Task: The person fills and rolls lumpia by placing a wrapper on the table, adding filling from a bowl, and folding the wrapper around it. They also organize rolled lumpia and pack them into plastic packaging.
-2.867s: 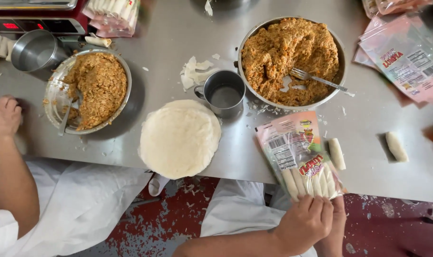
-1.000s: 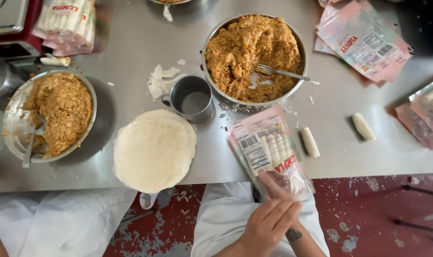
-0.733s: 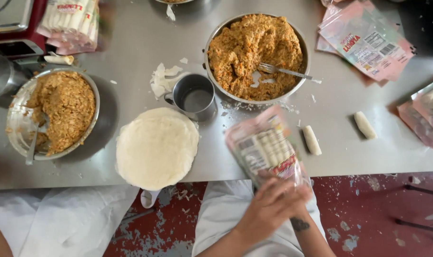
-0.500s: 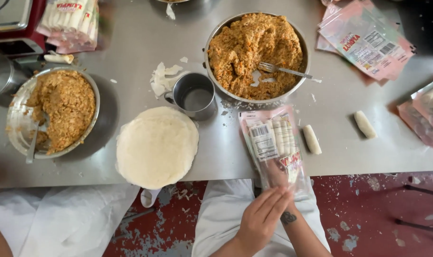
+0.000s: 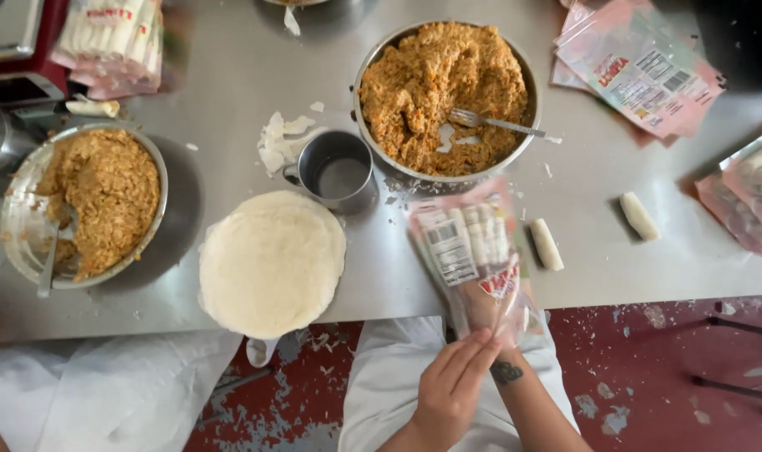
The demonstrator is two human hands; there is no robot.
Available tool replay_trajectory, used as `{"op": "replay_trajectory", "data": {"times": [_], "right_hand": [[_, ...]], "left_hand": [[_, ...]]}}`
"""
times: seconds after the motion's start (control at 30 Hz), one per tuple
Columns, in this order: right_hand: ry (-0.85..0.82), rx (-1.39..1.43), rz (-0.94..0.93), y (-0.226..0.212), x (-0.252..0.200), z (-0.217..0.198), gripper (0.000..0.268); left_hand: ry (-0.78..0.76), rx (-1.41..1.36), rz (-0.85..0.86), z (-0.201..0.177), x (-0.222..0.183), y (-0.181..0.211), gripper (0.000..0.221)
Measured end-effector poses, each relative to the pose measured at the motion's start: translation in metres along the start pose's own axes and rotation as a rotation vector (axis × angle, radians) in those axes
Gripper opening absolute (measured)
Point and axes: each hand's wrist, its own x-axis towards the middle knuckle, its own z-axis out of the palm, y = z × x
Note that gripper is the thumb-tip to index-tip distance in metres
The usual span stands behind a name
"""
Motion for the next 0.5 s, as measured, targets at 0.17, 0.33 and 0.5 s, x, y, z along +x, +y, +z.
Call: {"op": "replay_trajectory", "data": {"times": [0.17, 0.33, 0.5], "right_hand": [[-0.055, -0.047, -0.011, 0.003, 0.002, -0.003, 0.041], [-0.101, 0.056, 0.061, 0.054, 0.006, -0.014, 0.033], [-0.240, 0.558, 0.333, 0.065, 0.005, -0.020, 0.013]], "left_hand": [[-0.207, -0.126, -0.249, -0.024, 0.023, -0.008, 0.041], [-0.138, 0.104, -0.337, -0.026, 0.063, -0.081, 0.037], [-0.330, 0.149, -0.284, -0.004, 0.087, -0.116, 0.027]]}}
